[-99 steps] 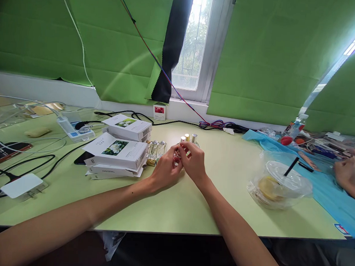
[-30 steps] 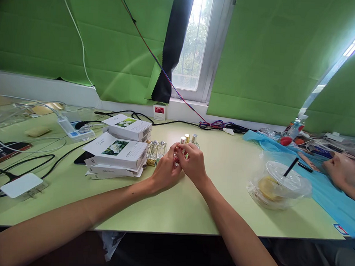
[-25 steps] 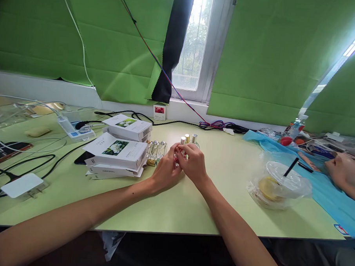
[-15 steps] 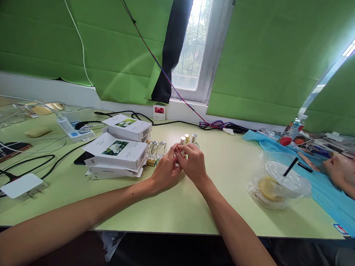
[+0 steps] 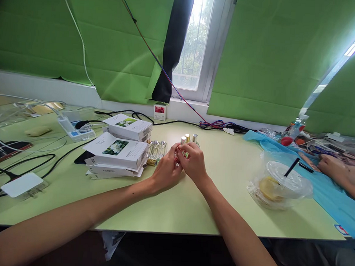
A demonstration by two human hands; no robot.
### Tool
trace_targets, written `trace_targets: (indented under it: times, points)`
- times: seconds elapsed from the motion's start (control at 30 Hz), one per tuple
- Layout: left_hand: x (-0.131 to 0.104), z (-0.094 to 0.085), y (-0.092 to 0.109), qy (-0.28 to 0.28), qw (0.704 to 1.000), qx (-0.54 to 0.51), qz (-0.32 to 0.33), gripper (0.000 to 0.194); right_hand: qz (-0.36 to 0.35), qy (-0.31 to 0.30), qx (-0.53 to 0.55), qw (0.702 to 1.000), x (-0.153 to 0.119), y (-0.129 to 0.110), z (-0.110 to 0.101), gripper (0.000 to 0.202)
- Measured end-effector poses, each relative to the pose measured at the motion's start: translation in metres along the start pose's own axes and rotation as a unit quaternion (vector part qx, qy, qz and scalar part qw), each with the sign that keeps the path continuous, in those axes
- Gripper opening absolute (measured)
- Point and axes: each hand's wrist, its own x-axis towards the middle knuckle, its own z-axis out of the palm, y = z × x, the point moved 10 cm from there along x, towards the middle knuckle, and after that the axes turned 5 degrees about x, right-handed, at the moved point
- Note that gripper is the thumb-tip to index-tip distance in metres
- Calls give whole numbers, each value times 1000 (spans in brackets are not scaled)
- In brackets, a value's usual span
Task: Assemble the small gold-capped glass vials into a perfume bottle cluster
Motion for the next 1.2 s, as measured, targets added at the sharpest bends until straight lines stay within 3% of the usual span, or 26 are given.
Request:
trace_targets:
  times: [0.27, 0.7, 1.2]
  points:
    - [0, 1, -1, 2, 1000, 10, 11, 62, 13, 0, 27, 1000, 1, 3, 0, 14]
    - [0, 3, -3, -8, 1000, 20, 4, 68, -42, -15, -16, 999, 1, -7, 2, 20]
    - [1, 3, -3, -17, 999, 28, -4, 66, -21, -25, 1, 999, 2, -2, 5, 17]
